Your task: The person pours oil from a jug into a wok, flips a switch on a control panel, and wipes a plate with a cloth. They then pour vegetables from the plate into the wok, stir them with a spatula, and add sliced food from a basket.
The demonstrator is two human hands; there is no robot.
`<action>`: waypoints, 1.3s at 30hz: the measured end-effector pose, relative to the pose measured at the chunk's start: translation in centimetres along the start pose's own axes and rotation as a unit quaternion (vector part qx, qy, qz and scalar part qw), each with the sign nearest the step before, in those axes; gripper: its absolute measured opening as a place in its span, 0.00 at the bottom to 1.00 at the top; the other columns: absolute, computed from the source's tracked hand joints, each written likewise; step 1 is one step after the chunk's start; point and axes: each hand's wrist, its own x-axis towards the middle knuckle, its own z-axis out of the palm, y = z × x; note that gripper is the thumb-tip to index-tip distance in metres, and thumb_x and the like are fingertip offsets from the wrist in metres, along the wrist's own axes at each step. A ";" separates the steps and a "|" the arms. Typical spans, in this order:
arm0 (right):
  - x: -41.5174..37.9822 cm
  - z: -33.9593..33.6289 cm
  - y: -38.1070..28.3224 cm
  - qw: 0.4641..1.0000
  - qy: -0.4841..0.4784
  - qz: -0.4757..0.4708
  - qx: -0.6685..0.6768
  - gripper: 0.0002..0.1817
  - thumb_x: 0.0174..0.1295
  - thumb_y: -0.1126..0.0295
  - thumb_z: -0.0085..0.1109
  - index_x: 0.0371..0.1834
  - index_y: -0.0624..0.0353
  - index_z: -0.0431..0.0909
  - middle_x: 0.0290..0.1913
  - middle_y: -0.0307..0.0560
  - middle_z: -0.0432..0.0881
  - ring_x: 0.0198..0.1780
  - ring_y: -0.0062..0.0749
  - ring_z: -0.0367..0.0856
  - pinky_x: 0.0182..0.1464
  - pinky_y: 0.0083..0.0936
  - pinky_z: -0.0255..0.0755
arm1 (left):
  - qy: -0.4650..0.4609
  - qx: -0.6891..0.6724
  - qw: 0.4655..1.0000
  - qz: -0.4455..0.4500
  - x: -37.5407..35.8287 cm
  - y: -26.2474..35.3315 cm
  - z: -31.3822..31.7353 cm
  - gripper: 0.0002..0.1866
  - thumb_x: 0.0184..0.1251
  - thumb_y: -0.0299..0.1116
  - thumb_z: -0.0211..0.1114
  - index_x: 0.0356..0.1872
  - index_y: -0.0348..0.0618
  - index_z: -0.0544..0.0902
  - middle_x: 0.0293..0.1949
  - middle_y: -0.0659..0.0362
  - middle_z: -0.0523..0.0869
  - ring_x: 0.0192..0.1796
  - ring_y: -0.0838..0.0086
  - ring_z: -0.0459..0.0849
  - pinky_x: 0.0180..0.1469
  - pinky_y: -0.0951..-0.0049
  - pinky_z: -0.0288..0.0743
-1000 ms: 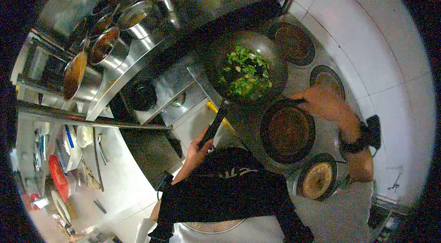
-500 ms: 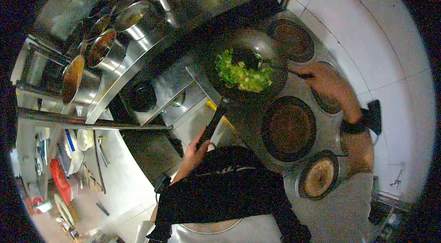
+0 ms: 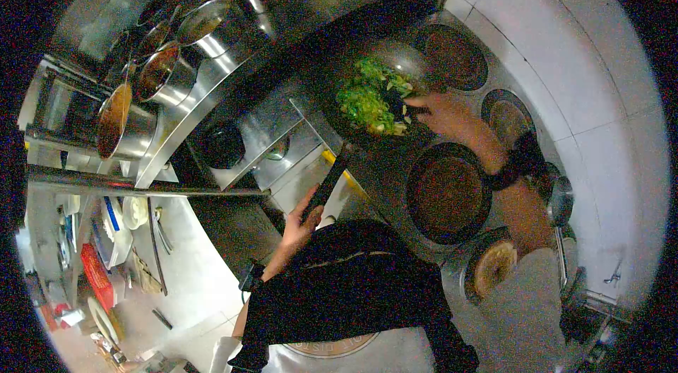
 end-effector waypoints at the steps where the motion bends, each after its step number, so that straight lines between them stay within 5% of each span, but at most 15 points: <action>1: -1.5 -1.5 -0.9 0.999 -0.035 -0.016 -0.020 0.21 0.55 0.71 0.55 0.54 0.55 0.71 0.50 0.54 0.75 0.52 0.41 0.74 0.53 0.32 0.66 | 0.000 -0.001 1.000 0.000 0.0 -0.2 0.1 0.25 0.64 0.35 0.56 0.63 0.53 0.64 0.26 0.69 0.71 0.25 0.85 0.64 0.26 0.84 0.61; 7: -6.8 -4.9 -0.8 0.990 -0.129 -0.057 -0.001 0.19 0.55 0.73 0.55 0.52 0.55 0.73 0.45 0.52 0.79 0.46 0.41 0.78 0.50 0.30 0.68 | -0.003 0.009 1.000 0.027 0.1 1.4 0.0 0.25 0.64 0.34 0.56 0.63 0.53 0.64 0.28 0.69 0.73 0.26 0.84 0.65 0.28 0.83 0.63; 9: -5.3 -3.2 -1.7 0.995 -0.099 -0.006 -0.018 0.19 0.55 0.73 0.54 0.52 0.56 0.73 0.47 0.52 0.78 0.48 0.40 0.77 0.51 0.30 0.68 | -0.016 -0.022 0.999 -0.047 0.1 3.5 -0.1 0.24 0.64 0.31 0.55 0.61 0.43 0.65 0.55 0.53 0.74 0.58 0.72 0.69 0.60 0.75 0.57; 12: -1.6 -1.1 1.0 0.999 -0.029 0.015 -0.031 0.19 0.57 0.73 0.53 0.54 0.56 0.71 0.51 0.52 0.76 0.53 0.40 0.74 0.54 0.29 0.65 | -0.004 -0.004 1.000 -0.010 0.5 3.3 -0.6 0.22 0.63 0.31 0.56 0.60 0.44 0.67 0.53 0.52 0.76 0.57 0.72 0.71 0.59 0.74 0.60; 15: 1.3 0.9 3.7 0.999 0.032 0.010 -0.028 0.20 0.59 0.72 0.51 0.56 0.56 0.69 0.56 0.53 0.72 0.57 0.40 0.70 0.57 0.29 0.63 | -0.015 -0.013 0.997 -0.069 1.1 3.8 -1.9 0.22 0.63 0.32 0.57 0.58 0.45 0.69 0.49 0.50 0.79 0.53 0.70 0.74 0.55 0.72 0.64; 16: 1.7 1.7 3.9 0.997 0.058 0.037 -0.030 0.20 0.59 0.72 0.50 0.57 0.55 0.68 0.58 0.53 0.70 0.59 0.40 0.68 0.58 0.29 0.62 | 0.024 0.030 0.999 0.028 1.4 2.2 -2.0 0.21 0.63 0.34 0.57 0.58 0.47 0.70 0.45 0.49 0.80 0.49 0.69 0.77 0.52 0.71 0.67; 18: 0.7 2.6 3.1 0.999 0.026 0.044 -0.012 0.21 0.60 0.72 0.50 0.58 0.55 0.68 0.58 0.53 0.70 0.59 0.38 0.68 0.58 0.29 0.62 | 0.014 0.020 1.000 0.005 2.0 2.8 -3.3 0.20 0.62 0.35 0.56 0.56 0.47 0.71 0.45 0.49 0.81 0.51 0.68 0.78 0.53 0.71 0.67; 20: -0.8 4.0 4.5 0.999 0.017 0.045 -0.007 0.21 0.60 0.72 0.49 0.59 0.54 0.67 0.57 0.51 0.71 0.58 0.36 0.68 0.58 0.27 0.61 | 0.042 0.052 0.991 0.115 2.9 2.3 -4.2 0.20 0.61 0.36 0.56 0.56 0.48 0.72 0.46 0.46 0.79 0.52 0.59 0.77 0.52 0.68 0.68; 25: -4.9 7.2 4.6 0.996 -0.018 0.086 0.011 0.22 0.61 0.72 0.47 0.61 0.53 0.66 0.57 0.49 0.71 0.57 0.34 0.69 0.58 0.24 0.59 | 0.046 0.069 0.994 0.075 3.6 2.2 -6.0 0.19 0.59 0.40 0.58 0.53 0.56 0.75 0.32 0.48 0.82 0.38 0.55 0.80 0.42 0.62 0.73; 28: -5.9 9.3 3.3 0.992 0.007 0.119 -0.045 0.21 0.59 0.73 0.50 0.58 0.46 0.70 0.45 0.51 0.77 0.45 0.39 0.75 0.50 0.31 0.64 | -0.003 0.052 0.998 0.038 4.0 1.5 -7.2 0.18 0.61 0.42 0.56 0.52 0.58 0.75 0.38 0.45 0.81 0.42 0.53 0.81 0.43 0.63 0.73; 31: -5.4 11.2 6.1 0.998 0.035 0.013 -0.051 0.24 0.59 0.74 0.50 0.60 0.45 0.67 0.49 0.51 0.75 0.51 0.40 0.72 0.55 0.32 0.62 | 0.043 0.054 0.984 0.166 5.3 -1.9 -6.5 0.19 0.61 0.42 0.56 0.54 0.54 0.74 0.37 0.47 0.82 0.40 0.54 0.81 0.42 0.64 0.73; 33: -5.2 11.8 2.7 0.942 0.118 -0.051 -0.309 0.24 0.59 0.75 0.49 0.60 0.47 0.66 0.53 0.51 0.72 0.57 0.42 0.67 0.60 0.34 0.58 | 0.046 0.056 0.977 0.199 5.2 -3.0 -6.2 0.21 0.61 0.43 0.56 0.55 0.53 0.72 0.38 0.48 0.82 0.41 0.55 0.80 0.43 0.64 0.73; 34: -5.2 12.3 1.6 0.943 0.114 -0.051 -0.309 0.24 0.59 0.75 0.49 0.60 0.47 0.66 0.53 0.51 0.72 0.57 0.42 0.67 0.60 0.34 0.58 | 0.039 0.047 0.981 0.185 5.0 -3.1 -6.2 0.22 0.61 0.44 0.55 0.56 0.50 0.71 0.40 0.47 0.81 0.43 0.55 0.80 0.45 0.64 0.73; 36: -6.0 13.4 -0.5 0.989 0.050 -0.133 -0.037 0.19 0.64 0.69 0.44 0.59 0.56 0.65 0.56 0.51 0.68 0.55 0.37 0.69 0.53 0.27 0.66 | 0.030 0.039 0.984 0.173 4.5 -3.2 -6.0 0.23 0.62 0.44 0.54 0.57 0.47 0.70 0.41 0.46 0.81 0.45 0.55 0.79 0.46 0.64 0.72; 39: -8.2 16.6 -5.3 0.997 0.026 -0.073 -0.015 0.15 0.57 0.76 0.49 0.48 0.58 0.72 0.52 0.52 0.72 0.57 0.44 0.67 0.59 0.33 0.59 | 0.040 -0.014 0.996 0.083 3.5 -2.7 -5.6 0.24 0.62 0.45 0.53 0.56 0.42 0.70 0.44 0.42 0.78 0.47 0.53 0.78 0.48 0.63 0.71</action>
